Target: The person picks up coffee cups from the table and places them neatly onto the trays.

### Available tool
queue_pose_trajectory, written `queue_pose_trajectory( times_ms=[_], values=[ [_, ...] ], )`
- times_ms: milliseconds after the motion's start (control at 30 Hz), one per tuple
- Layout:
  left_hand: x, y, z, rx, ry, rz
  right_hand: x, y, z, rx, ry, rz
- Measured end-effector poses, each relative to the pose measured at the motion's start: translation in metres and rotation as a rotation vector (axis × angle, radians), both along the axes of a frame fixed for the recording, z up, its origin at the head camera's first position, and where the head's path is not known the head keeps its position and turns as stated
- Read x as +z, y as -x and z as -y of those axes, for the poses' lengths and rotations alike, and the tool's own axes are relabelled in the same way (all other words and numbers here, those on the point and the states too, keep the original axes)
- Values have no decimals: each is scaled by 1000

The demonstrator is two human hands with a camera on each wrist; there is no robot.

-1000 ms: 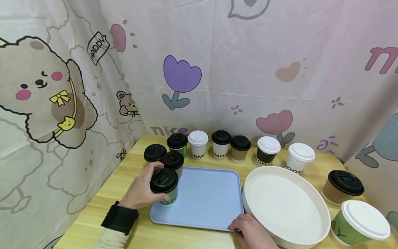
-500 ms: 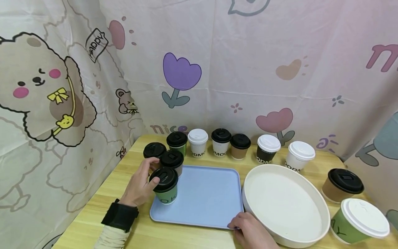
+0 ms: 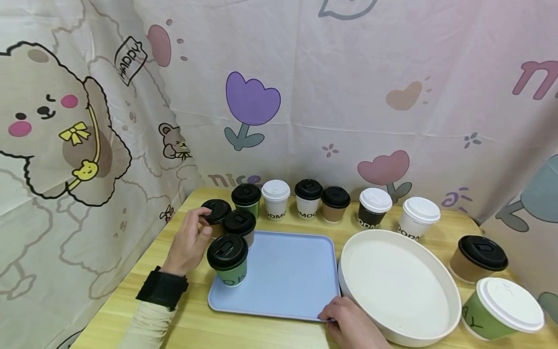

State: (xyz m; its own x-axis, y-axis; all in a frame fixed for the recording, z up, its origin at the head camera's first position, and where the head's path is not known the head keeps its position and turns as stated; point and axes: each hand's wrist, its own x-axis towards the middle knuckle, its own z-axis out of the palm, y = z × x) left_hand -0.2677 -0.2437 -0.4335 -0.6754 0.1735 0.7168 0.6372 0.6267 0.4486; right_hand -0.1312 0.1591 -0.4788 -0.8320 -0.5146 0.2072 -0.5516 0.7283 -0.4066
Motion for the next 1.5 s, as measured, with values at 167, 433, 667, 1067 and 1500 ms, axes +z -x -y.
queue_pose_trajectory(
  times_ms=[167, 433, 667, 1067, 1500],
  values=[
    [15, 12, 10, 65, -1, 73, 0, -1, -1, 14, 2, -23],
    [30, 44, 25, 129, 90, 277, 0, -1, -1, 12, 3, -21],
    [38, 62, 30, 121, 291, 464, 1, -2, -1, 3, -2, -35],
    [23, 64, 30, -82, 281, 552, 1, -2, 0, 4, -5, -25],
    [16, 68, 28, -117, 285, 551, 1, -2, -1, 8, -16, -3]
  ],
)
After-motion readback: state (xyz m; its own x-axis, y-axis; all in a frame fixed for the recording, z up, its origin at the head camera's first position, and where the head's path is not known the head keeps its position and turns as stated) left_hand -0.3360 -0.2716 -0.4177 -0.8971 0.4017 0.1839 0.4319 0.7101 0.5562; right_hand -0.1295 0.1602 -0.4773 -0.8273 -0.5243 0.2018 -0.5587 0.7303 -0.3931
